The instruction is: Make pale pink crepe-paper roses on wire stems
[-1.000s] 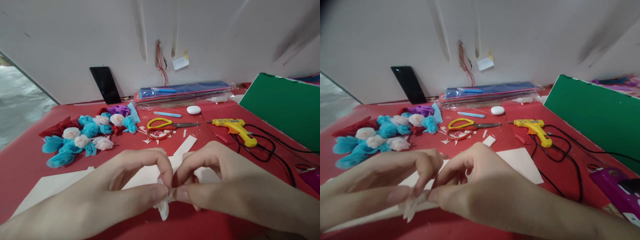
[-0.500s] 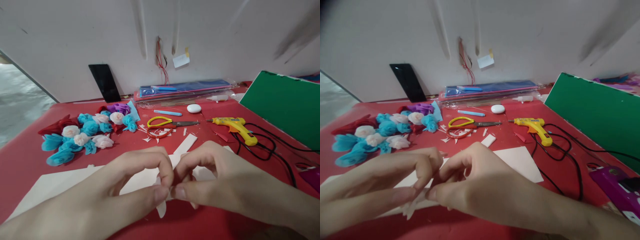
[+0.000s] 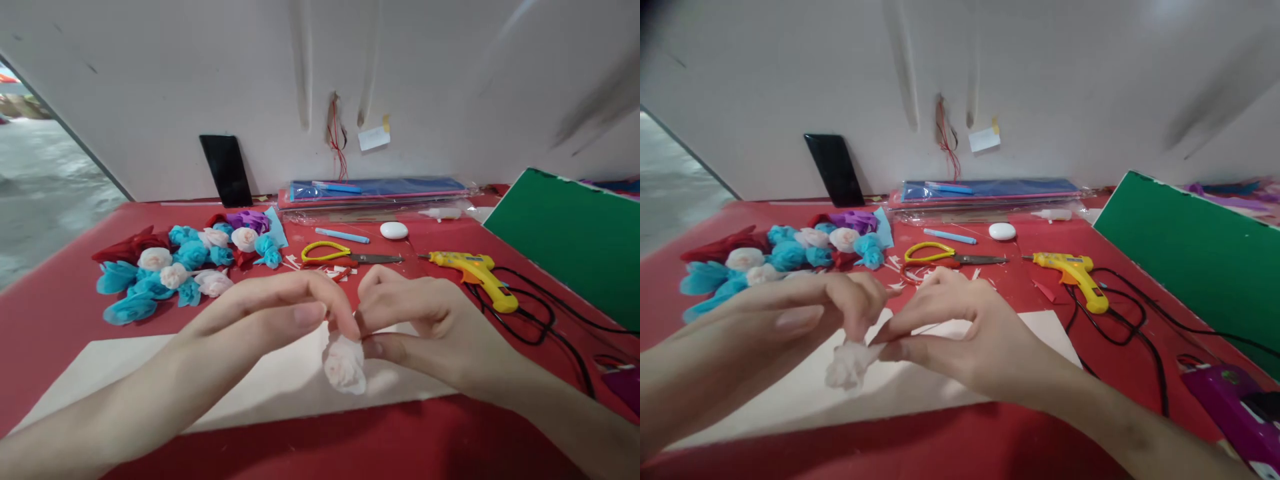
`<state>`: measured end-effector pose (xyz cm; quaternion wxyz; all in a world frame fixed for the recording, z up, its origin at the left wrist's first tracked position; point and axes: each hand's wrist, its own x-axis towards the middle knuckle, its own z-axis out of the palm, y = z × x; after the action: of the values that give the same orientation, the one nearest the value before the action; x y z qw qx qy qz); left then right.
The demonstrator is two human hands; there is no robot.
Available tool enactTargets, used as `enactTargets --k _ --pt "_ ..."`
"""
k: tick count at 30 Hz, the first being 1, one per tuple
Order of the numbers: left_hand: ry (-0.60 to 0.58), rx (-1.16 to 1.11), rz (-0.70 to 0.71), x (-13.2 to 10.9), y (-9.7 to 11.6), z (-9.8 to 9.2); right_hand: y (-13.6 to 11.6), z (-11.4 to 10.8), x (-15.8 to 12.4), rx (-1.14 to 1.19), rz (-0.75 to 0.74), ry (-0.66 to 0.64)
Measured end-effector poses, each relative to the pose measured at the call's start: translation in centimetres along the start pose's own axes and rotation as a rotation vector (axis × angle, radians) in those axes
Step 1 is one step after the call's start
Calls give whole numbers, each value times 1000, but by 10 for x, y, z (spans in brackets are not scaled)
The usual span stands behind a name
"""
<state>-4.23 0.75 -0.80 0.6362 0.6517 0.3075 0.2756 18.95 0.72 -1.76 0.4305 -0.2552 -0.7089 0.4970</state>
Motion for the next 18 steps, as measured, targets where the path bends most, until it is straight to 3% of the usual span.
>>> enactTargets --k 6,10,18 --pt "52 -64 1 1 4 3 15 -10 5 -92 -190 -89" --pt "-37 -136 -19 0 6 5 16 -11 8 -112 -267 -125" --pt "-40 -336 -65 4 8 13 32 -9 5 99 -208 -161"
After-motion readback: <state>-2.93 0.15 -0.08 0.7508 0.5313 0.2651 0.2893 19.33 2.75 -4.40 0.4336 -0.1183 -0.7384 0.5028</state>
